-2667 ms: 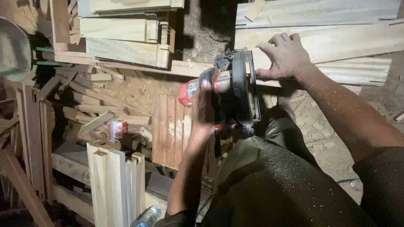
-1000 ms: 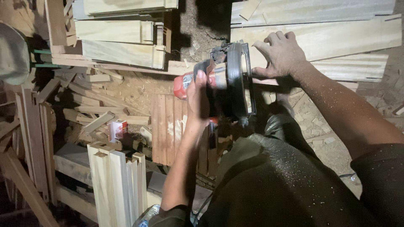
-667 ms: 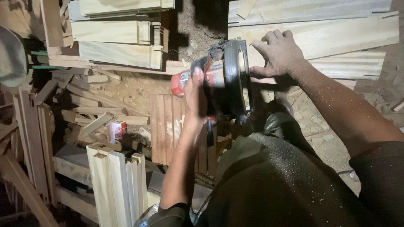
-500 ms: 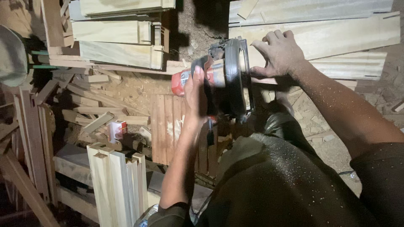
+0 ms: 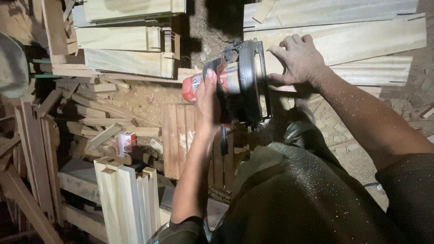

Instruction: The person uses a circular saw to cut a piece of wood. They hold the wood steady with one hand while operating the saw with the other, cutting through the wood in a straight line.

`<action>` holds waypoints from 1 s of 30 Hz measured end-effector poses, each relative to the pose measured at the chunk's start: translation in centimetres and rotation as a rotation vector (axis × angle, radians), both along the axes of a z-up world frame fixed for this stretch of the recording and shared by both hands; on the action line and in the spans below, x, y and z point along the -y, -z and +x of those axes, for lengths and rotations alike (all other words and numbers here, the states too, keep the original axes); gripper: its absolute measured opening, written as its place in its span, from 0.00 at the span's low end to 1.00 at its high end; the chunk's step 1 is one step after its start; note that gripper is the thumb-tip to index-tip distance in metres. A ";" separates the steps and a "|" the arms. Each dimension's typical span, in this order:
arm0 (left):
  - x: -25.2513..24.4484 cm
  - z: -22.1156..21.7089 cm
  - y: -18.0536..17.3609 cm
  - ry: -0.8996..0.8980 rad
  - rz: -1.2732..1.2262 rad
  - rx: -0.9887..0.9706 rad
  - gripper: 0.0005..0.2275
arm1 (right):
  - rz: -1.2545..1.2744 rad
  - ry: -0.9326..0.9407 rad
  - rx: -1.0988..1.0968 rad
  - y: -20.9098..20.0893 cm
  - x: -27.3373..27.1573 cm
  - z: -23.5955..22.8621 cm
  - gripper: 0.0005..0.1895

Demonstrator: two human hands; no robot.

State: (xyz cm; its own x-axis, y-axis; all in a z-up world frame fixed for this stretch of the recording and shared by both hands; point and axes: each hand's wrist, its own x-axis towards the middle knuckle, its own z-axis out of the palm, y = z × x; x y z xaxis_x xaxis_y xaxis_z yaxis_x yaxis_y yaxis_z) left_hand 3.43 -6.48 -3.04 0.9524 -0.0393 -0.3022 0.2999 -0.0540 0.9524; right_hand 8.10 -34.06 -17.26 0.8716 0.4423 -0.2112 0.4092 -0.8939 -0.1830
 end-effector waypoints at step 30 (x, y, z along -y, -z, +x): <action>-0.4 1.8 1.7 -0.067 0.187 0.023 0.23 | -0.008 0.019 -0.026 -1.5 -0.3 0.0 0.45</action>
